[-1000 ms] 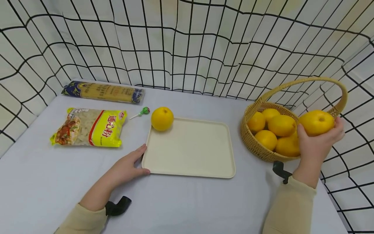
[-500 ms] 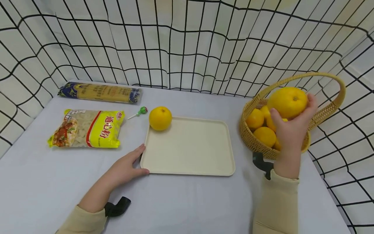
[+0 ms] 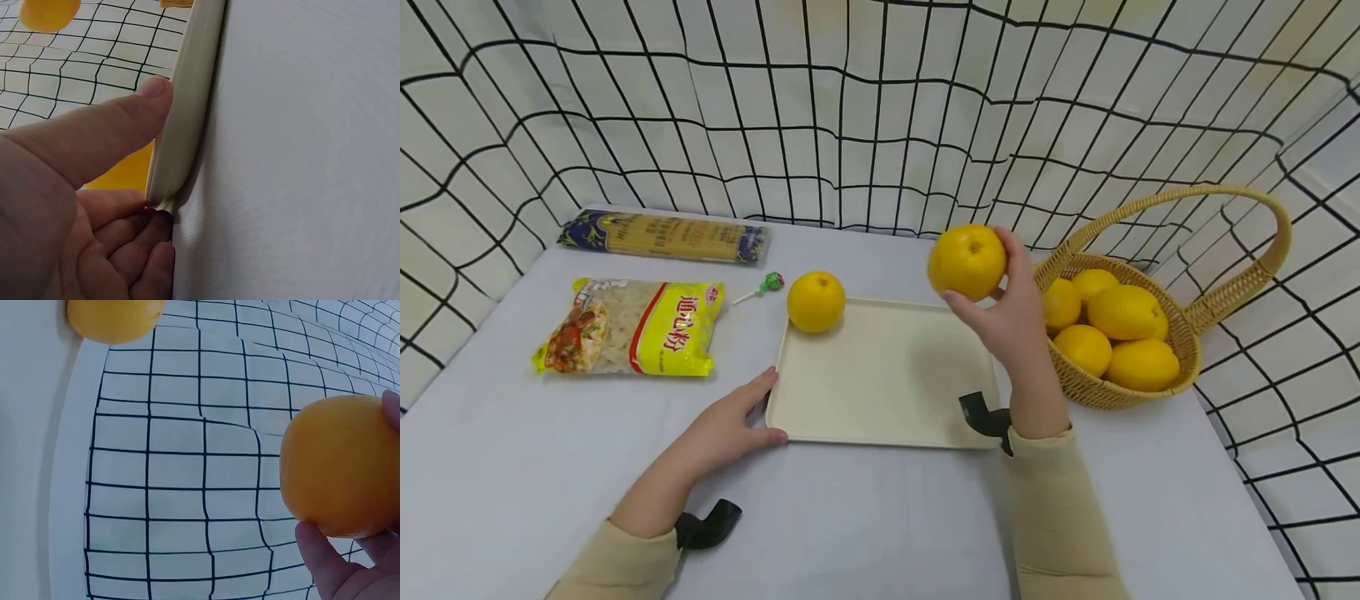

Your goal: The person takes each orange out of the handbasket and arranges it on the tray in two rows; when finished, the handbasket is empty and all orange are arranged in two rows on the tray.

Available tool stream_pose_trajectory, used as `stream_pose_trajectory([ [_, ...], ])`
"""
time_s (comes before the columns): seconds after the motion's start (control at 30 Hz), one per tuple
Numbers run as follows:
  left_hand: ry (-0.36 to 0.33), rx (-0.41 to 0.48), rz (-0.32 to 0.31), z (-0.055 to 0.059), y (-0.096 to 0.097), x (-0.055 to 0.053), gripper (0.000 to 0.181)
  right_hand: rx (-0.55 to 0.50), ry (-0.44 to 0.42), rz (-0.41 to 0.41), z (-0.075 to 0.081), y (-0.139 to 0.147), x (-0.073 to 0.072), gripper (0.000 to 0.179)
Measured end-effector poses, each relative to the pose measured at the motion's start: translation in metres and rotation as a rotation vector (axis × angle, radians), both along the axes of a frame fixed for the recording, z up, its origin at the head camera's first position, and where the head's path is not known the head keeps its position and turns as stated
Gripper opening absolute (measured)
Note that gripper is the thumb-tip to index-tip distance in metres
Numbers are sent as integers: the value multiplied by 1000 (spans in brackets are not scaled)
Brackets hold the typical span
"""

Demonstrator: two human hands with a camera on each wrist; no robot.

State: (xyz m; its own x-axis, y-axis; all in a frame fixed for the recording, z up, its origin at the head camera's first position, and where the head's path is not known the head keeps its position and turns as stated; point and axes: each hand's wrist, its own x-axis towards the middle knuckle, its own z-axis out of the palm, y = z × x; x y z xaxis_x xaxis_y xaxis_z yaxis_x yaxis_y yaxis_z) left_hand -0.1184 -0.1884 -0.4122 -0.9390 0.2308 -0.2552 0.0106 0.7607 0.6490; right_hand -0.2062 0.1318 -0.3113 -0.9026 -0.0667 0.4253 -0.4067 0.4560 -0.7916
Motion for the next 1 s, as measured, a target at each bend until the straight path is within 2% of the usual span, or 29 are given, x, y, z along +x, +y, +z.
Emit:
stream_pose_trajectory([
  [0.27,-23,1,9,-4,-1,0,93,32,-69,68,-13,-25,1,88],
  [0.6,-13,-5,17,-6,0,-1,93,84,-73,123,-23,-52,-8,80],
  [0.83,-24,-15,23,-7,-1,-1,92,188,-61,141,-37,-71,-14,78],
  [1.0,-27,-15,16,-5,-1,-1,93,140,-128,151,-49,-79,-21,77],
])
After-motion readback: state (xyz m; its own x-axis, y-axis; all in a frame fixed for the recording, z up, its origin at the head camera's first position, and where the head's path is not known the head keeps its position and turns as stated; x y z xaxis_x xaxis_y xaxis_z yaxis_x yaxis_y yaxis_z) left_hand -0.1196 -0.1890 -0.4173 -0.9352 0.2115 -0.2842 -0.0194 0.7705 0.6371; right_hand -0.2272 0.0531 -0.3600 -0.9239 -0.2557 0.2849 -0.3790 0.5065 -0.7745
